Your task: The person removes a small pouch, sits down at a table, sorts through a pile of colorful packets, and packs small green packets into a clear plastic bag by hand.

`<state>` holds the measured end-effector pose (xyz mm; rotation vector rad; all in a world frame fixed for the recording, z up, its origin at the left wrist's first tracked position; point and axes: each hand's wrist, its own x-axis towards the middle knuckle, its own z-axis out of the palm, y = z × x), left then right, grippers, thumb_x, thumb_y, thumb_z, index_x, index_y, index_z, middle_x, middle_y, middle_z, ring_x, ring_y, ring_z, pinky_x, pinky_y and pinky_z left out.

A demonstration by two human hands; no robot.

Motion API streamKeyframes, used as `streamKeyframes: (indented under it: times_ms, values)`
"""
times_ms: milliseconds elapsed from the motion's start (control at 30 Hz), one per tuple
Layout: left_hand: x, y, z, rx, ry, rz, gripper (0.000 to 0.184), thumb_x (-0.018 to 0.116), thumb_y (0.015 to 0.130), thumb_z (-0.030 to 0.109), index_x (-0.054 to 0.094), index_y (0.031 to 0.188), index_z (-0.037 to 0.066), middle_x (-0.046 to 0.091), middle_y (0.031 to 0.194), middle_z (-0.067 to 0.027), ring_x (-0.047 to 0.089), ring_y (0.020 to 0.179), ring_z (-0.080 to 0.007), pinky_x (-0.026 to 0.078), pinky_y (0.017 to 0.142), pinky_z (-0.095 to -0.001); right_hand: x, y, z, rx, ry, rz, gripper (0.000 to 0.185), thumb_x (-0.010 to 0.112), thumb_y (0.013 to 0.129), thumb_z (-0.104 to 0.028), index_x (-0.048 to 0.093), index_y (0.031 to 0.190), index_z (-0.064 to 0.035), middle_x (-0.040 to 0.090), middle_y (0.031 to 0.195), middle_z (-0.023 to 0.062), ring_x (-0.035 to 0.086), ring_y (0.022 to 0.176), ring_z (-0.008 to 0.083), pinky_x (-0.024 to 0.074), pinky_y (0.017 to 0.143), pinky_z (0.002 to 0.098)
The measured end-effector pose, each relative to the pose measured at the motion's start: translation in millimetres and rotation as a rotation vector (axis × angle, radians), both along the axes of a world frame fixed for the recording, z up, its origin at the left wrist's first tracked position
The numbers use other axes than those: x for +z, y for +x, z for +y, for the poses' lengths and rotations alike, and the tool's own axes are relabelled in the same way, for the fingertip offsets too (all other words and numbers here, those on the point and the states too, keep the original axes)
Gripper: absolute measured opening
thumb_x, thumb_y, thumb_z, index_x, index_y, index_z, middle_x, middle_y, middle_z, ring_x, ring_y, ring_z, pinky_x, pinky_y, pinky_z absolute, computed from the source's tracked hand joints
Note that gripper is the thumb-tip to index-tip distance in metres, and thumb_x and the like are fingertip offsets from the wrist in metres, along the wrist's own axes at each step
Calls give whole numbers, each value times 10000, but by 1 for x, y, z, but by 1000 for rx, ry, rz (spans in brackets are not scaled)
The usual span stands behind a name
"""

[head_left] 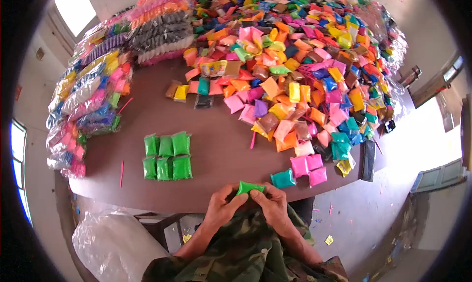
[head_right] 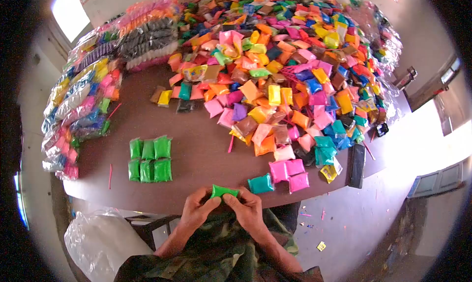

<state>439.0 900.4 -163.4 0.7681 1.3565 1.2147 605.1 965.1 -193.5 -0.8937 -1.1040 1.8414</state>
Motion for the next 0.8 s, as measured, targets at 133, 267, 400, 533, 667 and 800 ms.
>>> streamKeyframes:
  times_ms: [133,267,400,533,667,800]
  values:
    - [9,10,1,53,18,-33,270,664,1057,200,670,1199,-30,651,974,26,561,882,-53,482,779,-257,-6,4,-1,13,37,-66,124,738,1022,-135,765,1057,-19,607,883,-86,493,807,18,418,673,204]
    - [3,13,-1,71,44,33,281,653,1069,234,675,1167,-28,657,953,15,574,853,-64,490,745,-261,1,5,0,16,-53,11,158,736,1026,-154,759,1079,-7,643,891,-72,523,821,18,445,691,207]
    - [-6,15,1,92,58,-66,287,614,1091,228,672,1189,-35,707,981,-45,665,841,-111,558,706,-284,10,7,2,3,-93,81,185,743,1021,-160,755,1108,3,679,915,-50,563,820,29,478,703,214]
    - [-16,19,2,147,21,-282,305,507,1133,225,670,1180,-28,719,958,-78,705,791,-161,575,640,-312,28,13,3,5,-94,33,209,761,1005,-149,745,1142,8,690,915,-37,586,797,43,494,674,226]
    - [-13,18,7,102,4,-316,344,459,1148,235,671,1175,-34,711,910,-99,689,717,-171,566,604,-313,41,22,13,64,-4,-16,315,768,994,-127,702,1265,21,699,907,-9,613,758,65,506,620,240]
    - [-5,23,9,140,-44,-281,358,462,1148,247,667,1169,-46,701,837,-110,663,646,-172,551,545,-311,61,27,22,-50,-34,-57,345,773,990,-126,690,1290,23,691,885,-8,613,712,65,491,580,222]
